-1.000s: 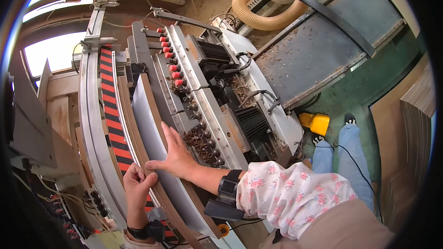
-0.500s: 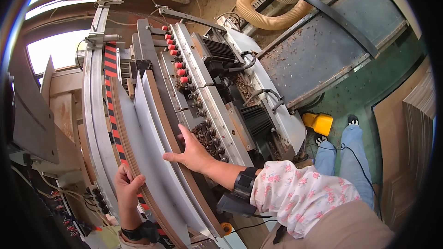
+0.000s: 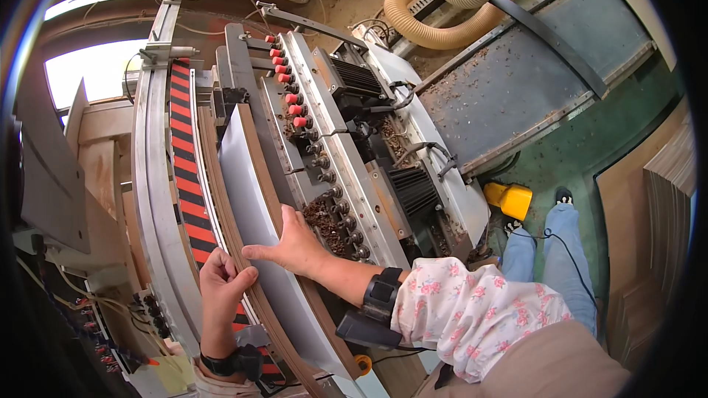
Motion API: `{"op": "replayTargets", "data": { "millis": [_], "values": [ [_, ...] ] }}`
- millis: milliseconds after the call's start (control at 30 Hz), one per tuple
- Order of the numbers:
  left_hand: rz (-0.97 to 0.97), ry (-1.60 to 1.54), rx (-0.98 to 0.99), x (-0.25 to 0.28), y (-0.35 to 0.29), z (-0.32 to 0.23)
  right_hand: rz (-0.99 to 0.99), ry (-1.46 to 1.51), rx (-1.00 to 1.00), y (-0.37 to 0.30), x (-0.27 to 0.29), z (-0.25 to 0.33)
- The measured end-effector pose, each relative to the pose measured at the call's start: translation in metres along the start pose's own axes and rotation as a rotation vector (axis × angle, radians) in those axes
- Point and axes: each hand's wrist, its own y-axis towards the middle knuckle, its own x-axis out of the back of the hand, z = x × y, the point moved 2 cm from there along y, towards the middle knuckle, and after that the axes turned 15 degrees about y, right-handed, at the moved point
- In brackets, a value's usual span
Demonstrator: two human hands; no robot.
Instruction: The person repeatedly picks up white rectangular wood panels from a stack and feeds them into a large industrial edge banding machine. The panels are processed by the machine and then placed onto a separate output stack. The task involves continuous handling of the panels and monitoring the machine's operation.
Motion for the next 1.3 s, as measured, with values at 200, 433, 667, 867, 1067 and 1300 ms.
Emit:
{"op": "replayTargets", "data": {
  "millis": [200, 433, 667, 867, 1067, 1300],
  "values": [
    [0.015, 0.035, 0.005, 0.003, 0.000, -0.005, 0.069, 0.077, -0.016, 0.005, 0.002, 0.000],
    [-0.024, 0.033, -0.050, 0.007, 0.000, 0.003, 0.179, 0.149, -0.097, 0.007, 0.012, 0.001],
    [-0.075, -0.108, 0.025, 0.038, -0.012, -0.006, 0.304, 0.266, -0.147, 0.005, 0.024, 0.021],
    [-0.059, -0.116, 0.007, 0.034, -0.010, -0.005, 0.175, 0.070, -0.149, 0.006, 0.015, 0.016],
    [-0.044, -0.097, 0.044, 0.036, -0.013, -0.006, 0.308, 0.355, -0.255, 0.007, 0.028, 0.016],
    [-0.008, -0.083, 0.011, 0.012, -0.008, -0.001, 0.069, 0.048, -0.104, 0.003, 0.006, 0.022]
  ]
}}
